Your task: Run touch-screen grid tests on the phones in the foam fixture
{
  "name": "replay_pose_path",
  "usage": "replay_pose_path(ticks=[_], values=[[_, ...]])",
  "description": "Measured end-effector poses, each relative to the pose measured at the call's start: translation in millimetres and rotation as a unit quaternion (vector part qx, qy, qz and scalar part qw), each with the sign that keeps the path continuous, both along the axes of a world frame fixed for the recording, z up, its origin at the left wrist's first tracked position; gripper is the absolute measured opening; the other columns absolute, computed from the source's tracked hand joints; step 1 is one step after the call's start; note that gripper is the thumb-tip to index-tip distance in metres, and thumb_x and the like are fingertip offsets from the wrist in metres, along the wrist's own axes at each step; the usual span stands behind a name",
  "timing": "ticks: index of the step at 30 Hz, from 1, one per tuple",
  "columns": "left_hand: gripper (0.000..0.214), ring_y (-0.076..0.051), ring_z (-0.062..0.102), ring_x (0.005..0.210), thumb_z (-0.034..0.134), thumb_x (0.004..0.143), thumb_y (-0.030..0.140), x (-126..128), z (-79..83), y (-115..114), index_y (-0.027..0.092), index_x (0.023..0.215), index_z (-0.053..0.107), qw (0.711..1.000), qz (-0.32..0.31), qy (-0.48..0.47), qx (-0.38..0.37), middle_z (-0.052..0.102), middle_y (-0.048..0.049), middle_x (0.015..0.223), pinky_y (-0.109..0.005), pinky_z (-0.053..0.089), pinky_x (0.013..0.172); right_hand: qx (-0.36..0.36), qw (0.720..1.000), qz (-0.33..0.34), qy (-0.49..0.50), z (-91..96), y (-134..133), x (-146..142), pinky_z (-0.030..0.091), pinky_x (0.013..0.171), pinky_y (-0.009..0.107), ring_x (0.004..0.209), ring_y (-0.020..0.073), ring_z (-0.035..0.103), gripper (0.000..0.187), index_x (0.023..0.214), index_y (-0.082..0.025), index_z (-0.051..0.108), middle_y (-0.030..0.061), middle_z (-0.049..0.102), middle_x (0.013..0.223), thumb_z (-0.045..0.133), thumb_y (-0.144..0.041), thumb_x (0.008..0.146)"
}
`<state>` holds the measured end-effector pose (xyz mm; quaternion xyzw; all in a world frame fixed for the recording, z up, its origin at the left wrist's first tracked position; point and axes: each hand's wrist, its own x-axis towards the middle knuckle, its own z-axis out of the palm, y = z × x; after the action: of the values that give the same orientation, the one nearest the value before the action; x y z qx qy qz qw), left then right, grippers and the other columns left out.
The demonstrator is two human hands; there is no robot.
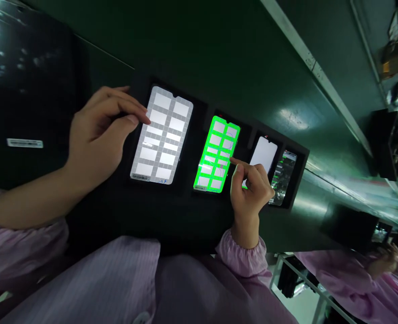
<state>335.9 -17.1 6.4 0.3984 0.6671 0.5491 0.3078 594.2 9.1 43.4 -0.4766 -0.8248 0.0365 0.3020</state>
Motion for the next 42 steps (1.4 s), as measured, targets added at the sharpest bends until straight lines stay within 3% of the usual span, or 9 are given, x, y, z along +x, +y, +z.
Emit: replay_pose_path(ticks=[3, 7, 13, 17, 22, 29, 34, 37, 42], values=[[0.019, -0.017, 0.064, 0.108, 0.061, 0.082, 0.019, -1, -5.7, 0, 0.027, 0.069, 0.072, 1.0, 0.009, 0.003, 0.015, 0.072, 0.0026, 0.085, -0.04, 0.04, 0.128, -0.016, 1.0, 0.021, 0.009, 3.5, 1, -11, 0.047, 0.052, 0.027, 0.058, 0.0112, 0.058, 0.033, 0.069, -0.023, 0.054, 0.0003, 0.082, 0.084, 0.057, -0.006, 0.096], [0.022, -0.019, 0.061, 0.116, 0.058, 0.09, 0.025, -4, -14.8, -6, 0.029, 0.074, 0.072, 0.996, -0.044, 0.048, 0.053, 0.072, 0.0031, 0.089, -0.04, 0.041, 0.123, -0.037, 0.996, 0.076, 0.012, 6.2, 4, -39, 0.048, 0.054, 0.029, 0.059, 0.0119, 0.058, 0.027, 0.076, -0.022, 0.062, 0.0004, 0.081, 0.082, 0.056, -0.007, 0.098], [0.03, -0.019, 0.049, 0.135, 0.045, 0.1, 0.031, -14, -15.5, -18, 0.026, 0.084, 0.07, 0.986, -0.15, 0.075, -0.006, 0.07, 0.001, 0.101, -0.043, 0.028, 0.133, -0.039, 0.994, 0.098, 0.011, 11.6, 12, -64, 0.048, 0.056, 0.027, 0.061, 0.0107, 0.063, 0.032, 0.069, -0.022, 0.056, 0.0005, 0.082, 0.085, 0.057, -0.01, 0.098], [0.032, -0.017, 0.054, 0.13, 0.044, 0.1, 0.031, -22, -14.8, -19, 0.025, 0.083, 0.07, 0.987, -0.153, 0.057, 0.002, 0.07, 0.002, 0.099, -0.041, 0.028, 0.134, -0.022, 0.999, 0.032, 0.006, 14.2, 11, -57, 0.043, 0.052, 0.024, 0.053, 0.0083, 0.059, 0.033, 0.07, -0.02, 0.063, -0.0015, 0.077, 0.072, 0.056, -0.013, 0.101], [0.03, -0.019, 0.051, 0.136, 0.047, 0.098, 0.034, -22, -15.2, -19, 0.027, 0.082, 0.072, 0.987, -0.153, 0.051, -0.01, 0.071, 0.002, 0.101, -0.041, 0.033, 0.132, -0.005, 0.999, -0.029, -0.016, 10.6, -1, -33, 0.043, 0.051, 0.023, 0.054, 0.0096, 0.064, 0.029, 0.083, -0.019, 0.076, -0.0002, 0.078, 0.072, 0.053, -0.015, 0.102], [0.026, -0.018, 0.05, 0.136, 0.049, 0.097, 0.029, -15, -10.4, -19, 0.027, 0.083, 0.071, 0.986, -0.15, 0.064, -0.021, 0.071, 0.0035, 0.099, -0.036, 0.032, 0.132, -0.059, 0.997, 0.019, -0.043, 3.9, -17, -9, 0.046, 0.051, 0.023, 0.049, 0.0088, 0.059, 0.028, 0.081, -0.018, 0.075, 0.0046, 0.084, 0.086, 0.054, -0.014, 0.099], [0.029, -0.02, 0.052, 0.132, 0.05, 0.099, 0.032, -11, -6.9, -18, 0.023, 0.08, 0.071, 0.988, -0.13, 0.077, -0.016, 0.071, 0.0004, 0.096, -0.047, 0.03, 0.132, -0.025, 0.996, -0.062, -0.056, 5.9, -17, 4, 0.036, 0.044, 0.022, 0.043, 0.0066, 0.052, 0.032, 0.076, -0.018, 0.076, 0.0009, 0.079, 0.07, 0.055, -0.016, 0.099], [0.029, -0.02, 0.055, 0.131, 0.051, 0.098, 0.035, -12, -8.2, -17, 0.024, 0.08, 0.071, 0.988, -0.133, 0.078, -0.015, 0.071, 0.0002, 0.097, -0.049, 0.03, 0.133, -0.017, 0.995, -0.081, -0.047, 10.0, -17, 4, 0.034, 0.044, 0.021, 0.042, 0.0059, 0.05, 0.032, 0.079, -0.017, 0.078, -0.0004, 0.077, 0.068, 0.054, -0.019, 0.1], [0.025, -0.019, 0.056, 0.131, 0.051, 0.095, 0.034, -18, -11.8, -17, 0.029, 0.08, 0.071, 0.986, -0.148, 0.068, -0.024, 0.071, 0.0021, 0.097, -0.044, 0.028, 0.135, -0.026, 0.998, -0.039, -0.051, 13.4, -14, -8, 0.033, 0.044, 0.022, 0.042, 0.005, 0.049, 0.038, 0.064, -0.019, 0.068, 0.0022, 0.082, 0.078, 0.054, -0.019, 0.1]])
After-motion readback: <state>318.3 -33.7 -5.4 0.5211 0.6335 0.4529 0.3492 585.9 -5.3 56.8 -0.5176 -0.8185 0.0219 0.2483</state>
